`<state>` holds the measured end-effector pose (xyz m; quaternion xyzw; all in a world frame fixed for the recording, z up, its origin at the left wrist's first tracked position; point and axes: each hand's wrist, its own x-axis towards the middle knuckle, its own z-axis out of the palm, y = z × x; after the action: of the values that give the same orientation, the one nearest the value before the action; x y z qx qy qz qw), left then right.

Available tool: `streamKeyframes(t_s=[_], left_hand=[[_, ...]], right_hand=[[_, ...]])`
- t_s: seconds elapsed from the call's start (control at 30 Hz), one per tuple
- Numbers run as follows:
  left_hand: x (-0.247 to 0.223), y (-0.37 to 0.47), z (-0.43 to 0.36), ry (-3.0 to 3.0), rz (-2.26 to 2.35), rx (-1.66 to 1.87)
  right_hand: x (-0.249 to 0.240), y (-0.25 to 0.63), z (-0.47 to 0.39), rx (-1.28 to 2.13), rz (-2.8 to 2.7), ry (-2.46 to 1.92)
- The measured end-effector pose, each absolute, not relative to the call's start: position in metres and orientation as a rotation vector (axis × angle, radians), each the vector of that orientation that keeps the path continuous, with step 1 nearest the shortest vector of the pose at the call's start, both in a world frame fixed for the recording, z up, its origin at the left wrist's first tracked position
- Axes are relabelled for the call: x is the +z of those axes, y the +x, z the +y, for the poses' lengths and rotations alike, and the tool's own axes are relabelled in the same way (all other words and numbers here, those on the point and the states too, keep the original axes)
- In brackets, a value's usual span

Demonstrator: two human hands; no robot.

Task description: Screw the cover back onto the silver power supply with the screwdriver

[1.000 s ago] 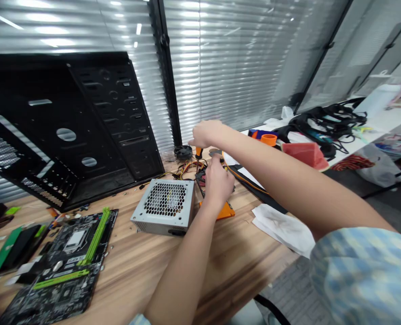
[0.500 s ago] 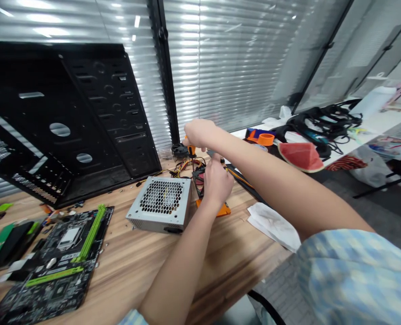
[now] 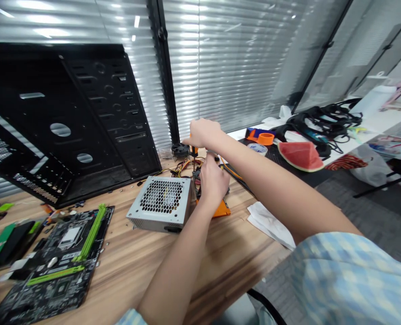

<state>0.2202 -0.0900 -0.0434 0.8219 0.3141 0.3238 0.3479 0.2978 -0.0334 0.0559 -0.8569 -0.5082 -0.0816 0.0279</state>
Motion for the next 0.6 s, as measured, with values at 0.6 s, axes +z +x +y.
streamKeyframes(t_s=[0.6], left_hand=[[-0.048, 0.221, -0.084, 2.106, 0.769, 0.916]], right_hand=[[0.06, 0.304, -0.049, -0.273, -1.54, -2.649]])
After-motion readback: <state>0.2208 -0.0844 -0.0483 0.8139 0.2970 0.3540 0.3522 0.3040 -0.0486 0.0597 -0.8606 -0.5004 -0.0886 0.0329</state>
